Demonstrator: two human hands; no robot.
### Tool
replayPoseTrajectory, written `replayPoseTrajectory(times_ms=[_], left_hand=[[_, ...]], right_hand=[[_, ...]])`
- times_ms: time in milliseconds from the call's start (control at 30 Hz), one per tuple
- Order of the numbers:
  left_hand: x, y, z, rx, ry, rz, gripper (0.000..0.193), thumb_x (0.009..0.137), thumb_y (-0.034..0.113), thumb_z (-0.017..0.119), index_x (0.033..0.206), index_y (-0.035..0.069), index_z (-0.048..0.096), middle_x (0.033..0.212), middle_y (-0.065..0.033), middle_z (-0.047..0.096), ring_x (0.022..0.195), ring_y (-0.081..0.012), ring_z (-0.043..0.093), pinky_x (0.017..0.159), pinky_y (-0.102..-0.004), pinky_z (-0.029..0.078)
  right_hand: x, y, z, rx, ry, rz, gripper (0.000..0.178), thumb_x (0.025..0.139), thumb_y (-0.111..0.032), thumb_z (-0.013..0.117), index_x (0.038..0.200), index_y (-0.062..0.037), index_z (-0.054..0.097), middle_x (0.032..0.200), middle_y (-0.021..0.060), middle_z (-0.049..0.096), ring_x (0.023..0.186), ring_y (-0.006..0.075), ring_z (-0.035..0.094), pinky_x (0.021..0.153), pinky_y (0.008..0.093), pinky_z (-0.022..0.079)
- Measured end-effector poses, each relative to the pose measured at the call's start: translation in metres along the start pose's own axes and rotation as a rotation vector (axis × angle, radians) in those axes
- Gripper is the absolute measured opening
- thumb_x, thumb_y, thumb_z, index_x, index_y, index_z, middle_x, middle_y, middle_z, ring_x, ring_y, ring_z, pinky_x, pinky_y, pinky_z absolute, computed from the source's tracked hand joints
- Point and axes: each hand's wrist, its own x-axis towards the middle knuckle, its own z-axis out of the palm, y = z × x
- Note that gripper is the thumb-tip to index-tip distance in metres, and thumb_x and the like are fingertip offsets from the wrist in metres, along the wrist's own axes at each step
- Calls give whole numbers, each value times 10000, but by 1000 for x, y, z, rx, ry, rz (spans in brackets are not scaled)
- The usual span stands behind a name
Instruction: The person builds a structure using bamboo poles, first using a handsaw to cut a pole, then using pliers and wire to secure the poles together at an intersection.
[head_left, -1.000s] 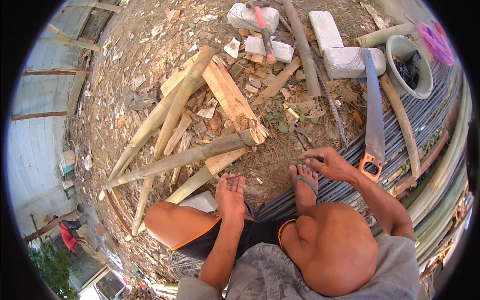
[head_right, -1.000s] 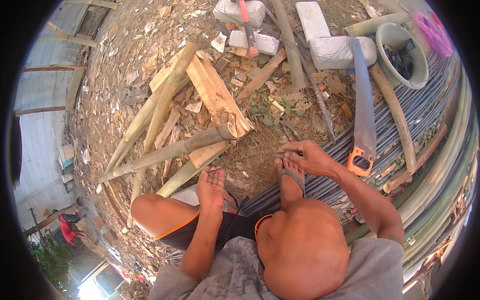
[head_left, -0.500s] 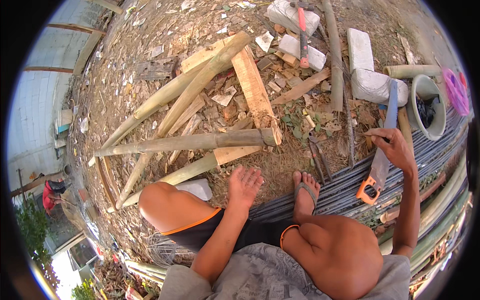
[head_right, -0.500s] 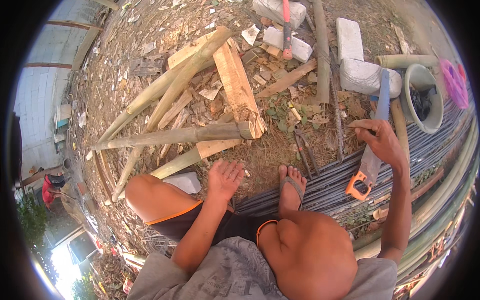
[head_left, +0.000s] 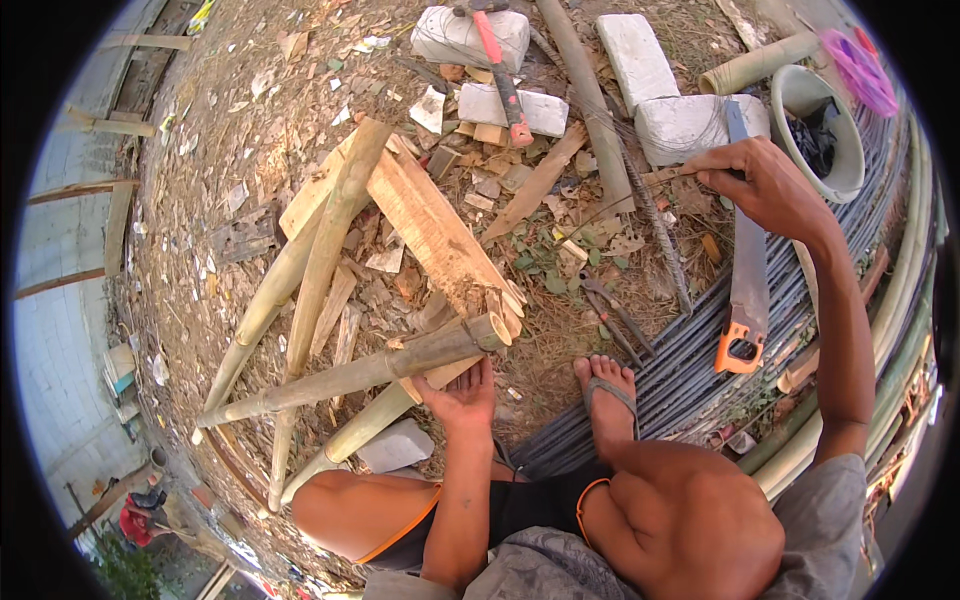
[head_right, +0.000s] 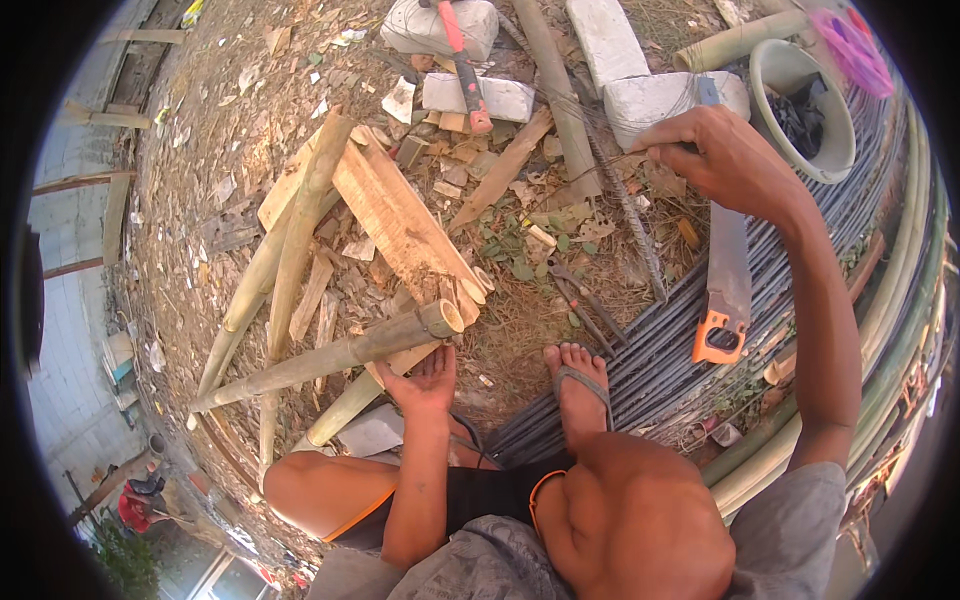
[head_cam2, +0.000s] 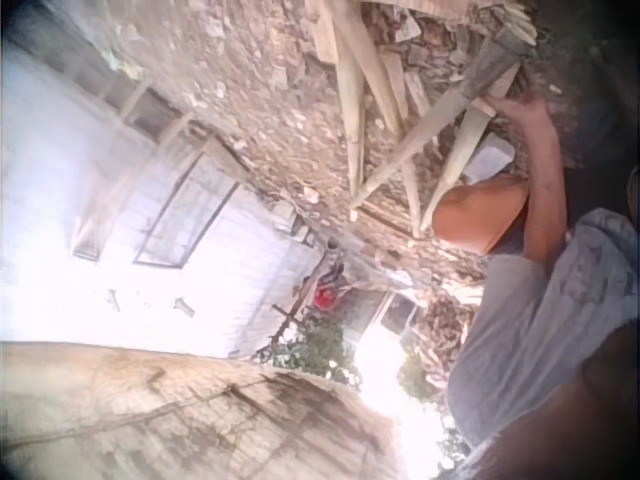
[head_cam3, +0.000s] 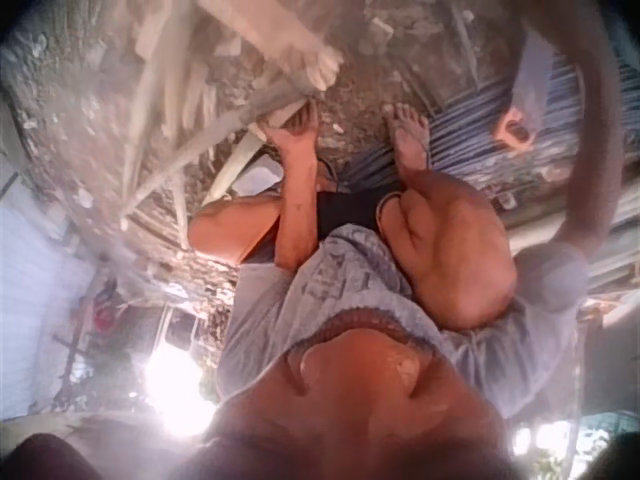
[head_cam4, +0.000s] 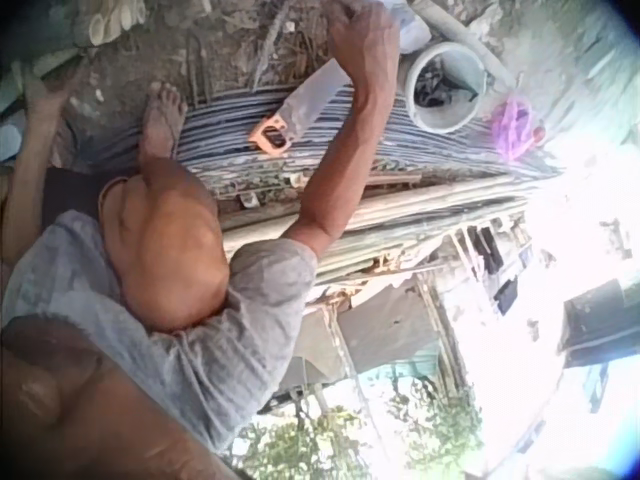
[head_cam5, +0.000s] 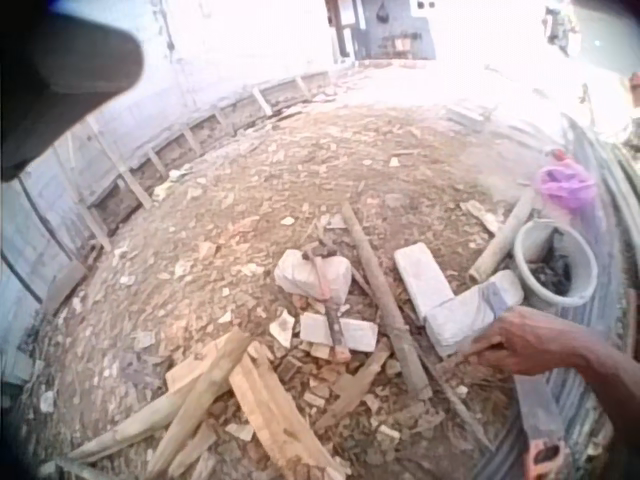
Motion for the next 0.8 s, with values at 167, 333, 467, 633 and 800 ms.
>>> replayPoseTrajectory(times_ms=[167,333,467,633,800], left_hand=[[3,4,2,72,12,-7,1160,865,686,809,1642,3,283,1670,-158,364,1580,-369,344,1321,-598,322],[12,13,-10,-57,153,-15,1076,860,697,809,1591,18,405,1620,-137,452,1531,-346,425,1300,-602,360],[4,10,-9,65,66,38,1276,816,678,854,1672,-8,200,1703,-134,289,1583,-314,327,1312,-560,336],[-2,13,-10,93,64,44,1305,763,623,924,1651,-24,220,1648,-137,341,1533,-311,386,1303,-543,354],[-3,19,-9,67,27,-20,1294,749,561,963,1631,-41,233,1617,-161,385,1491,-324,446,1268,-535,421]], right_hand=[[18,21,14,1,39,-77,248,1030,-154,676,1207,-87,836,1073,163,818,988,342,767,914,441,584],[53,28,32,54,-8,-141,262,1039,-169,662,1223,-92,831,1122,163,815,1030,337,769,947,442,590],[86,26,48,78,-61,-286,260,1068,-185,665,1245,-71,817,1158,158,811,1024,336,765,945,456,582],[142,-4,63,-30,-253,-311,262,1035,-170,680,1244,-97,821,1171,158,801,1066,326,749,937,453,566],[206,-51,93,-42,-447,-415,279,995,-126,675,1224,-105,834,1146,98,822,1056,298,755,912,451,571]])
